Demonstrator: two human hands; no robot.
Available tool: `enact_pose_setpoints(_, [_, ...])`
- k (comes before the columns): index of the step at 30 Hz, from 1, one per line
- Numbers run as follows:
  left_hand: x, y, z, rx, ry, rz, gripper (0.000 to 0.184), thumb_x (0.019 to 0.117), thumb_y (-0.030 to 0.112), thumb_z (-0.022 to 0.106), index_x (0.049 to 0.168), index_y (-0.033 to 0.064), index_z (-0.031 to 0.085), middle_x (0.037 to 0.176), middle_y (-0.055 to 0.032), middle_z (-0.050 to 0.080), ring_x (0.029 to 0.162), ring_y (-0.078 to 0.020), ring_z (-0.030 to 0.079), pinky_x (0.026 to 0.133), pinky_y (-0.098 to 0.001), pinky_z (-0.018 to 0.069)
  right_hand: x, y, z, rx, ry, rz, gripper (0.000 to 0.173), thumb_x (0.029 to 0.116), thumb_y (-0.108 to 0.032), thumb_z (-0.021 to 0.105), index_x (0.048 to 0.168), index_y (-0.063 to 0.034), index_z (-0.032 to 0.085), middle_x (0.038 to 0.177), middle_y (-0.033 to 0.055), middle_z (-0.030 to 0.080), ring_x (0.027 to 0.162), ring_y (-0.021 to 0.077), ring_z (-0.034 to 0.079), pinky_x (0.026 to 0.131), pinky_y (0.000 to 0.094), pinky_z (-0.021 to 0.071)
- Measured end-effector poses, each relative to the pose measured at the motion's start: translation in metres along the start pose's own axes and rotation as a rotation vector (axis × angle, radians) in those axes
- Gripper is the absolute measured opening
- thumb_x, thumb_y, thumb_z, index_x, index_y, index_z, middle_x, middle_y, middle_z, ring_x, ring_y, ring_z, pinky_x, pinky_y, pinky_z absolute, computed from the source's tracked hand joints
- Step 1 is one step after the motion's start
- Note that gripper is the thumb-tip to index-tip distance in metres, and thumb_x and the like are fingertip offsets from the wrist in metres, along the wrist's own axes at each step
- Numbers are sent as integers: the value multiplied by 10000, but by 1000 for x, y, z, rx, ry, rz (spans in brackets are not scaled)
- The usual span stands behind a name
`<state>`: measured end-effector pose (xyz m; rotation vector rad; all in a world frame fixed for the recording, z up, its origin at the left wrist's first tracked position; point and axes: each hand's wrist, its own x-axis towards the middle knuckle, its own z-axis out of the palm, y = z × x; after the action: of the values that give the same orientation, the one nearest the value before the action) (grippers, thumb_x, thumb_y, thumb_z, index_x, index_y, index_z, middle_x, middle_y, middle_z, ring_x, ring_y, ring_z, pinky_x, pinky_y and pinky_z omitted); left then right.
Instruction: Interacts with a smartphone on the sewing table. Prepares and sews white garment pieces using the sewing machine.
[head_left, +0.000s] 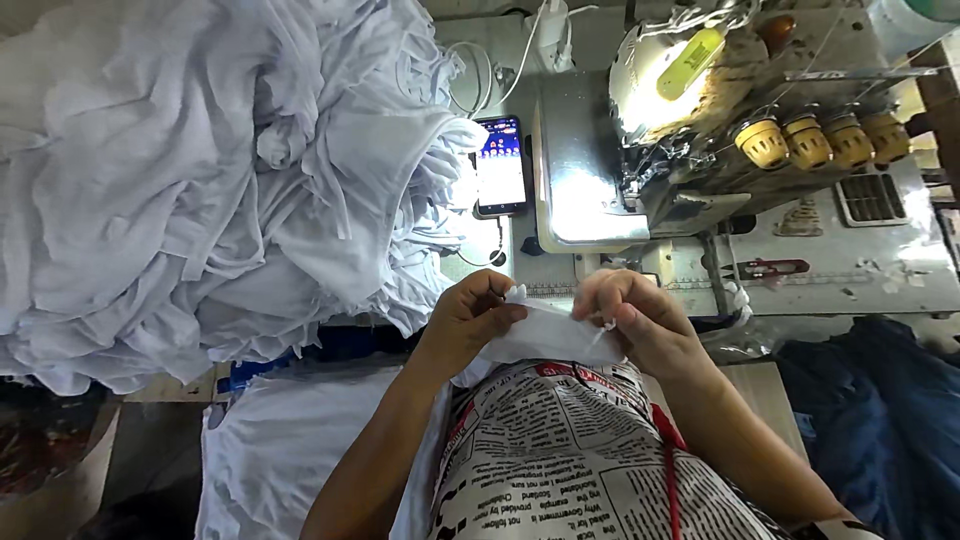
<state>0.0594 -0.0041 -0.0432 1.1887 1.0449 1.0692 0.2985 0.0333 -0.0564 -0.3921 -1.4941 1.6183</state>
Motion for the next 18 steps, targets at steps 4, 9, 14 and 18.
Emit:
enact_pose_setpoints(4, [-7,-3,0,-63,-67,33,79,934,138,708,983,188,670,899,195,665,822,89,622,758,-125,531,-1,-2,1,69,-128,-14,190,1082,-318,503,1080,-193,646,948,-156,644,852,-111,582,749,76,477])
enact_pose_setpoints(9, [-23,-11,-5,-102,-68,53,78,959,245,695,1038,245,692,982,200,684,884,87,632,786,-124,538,4,-7,12,-103,-116,24,250,1008,-274,654,1183,-100,613,987,-89,613,755,-127,520,645,52,447])
enact_pose_setpoints(14, [-40,-11,-7,153,109,180,99,1005,335,615,1051,266,670,1052,206,671,1018,87,608,899,-137,504,19,-17,29,-507,-227,155,231,1027,-180,578,1058,12,703,880,73,648,712,18,542,647,127,440])
enact_pose_setpoints(18, [-38,-20,-2,32,221,227,131,1037,364,560,1130,328,645,1043,207,684,973,69,642,876,-158,538,38,-25,45,-581,-234,76,213,1029,-170,558,973,-9,685,819,72,643,682,52,544,632,156,442])
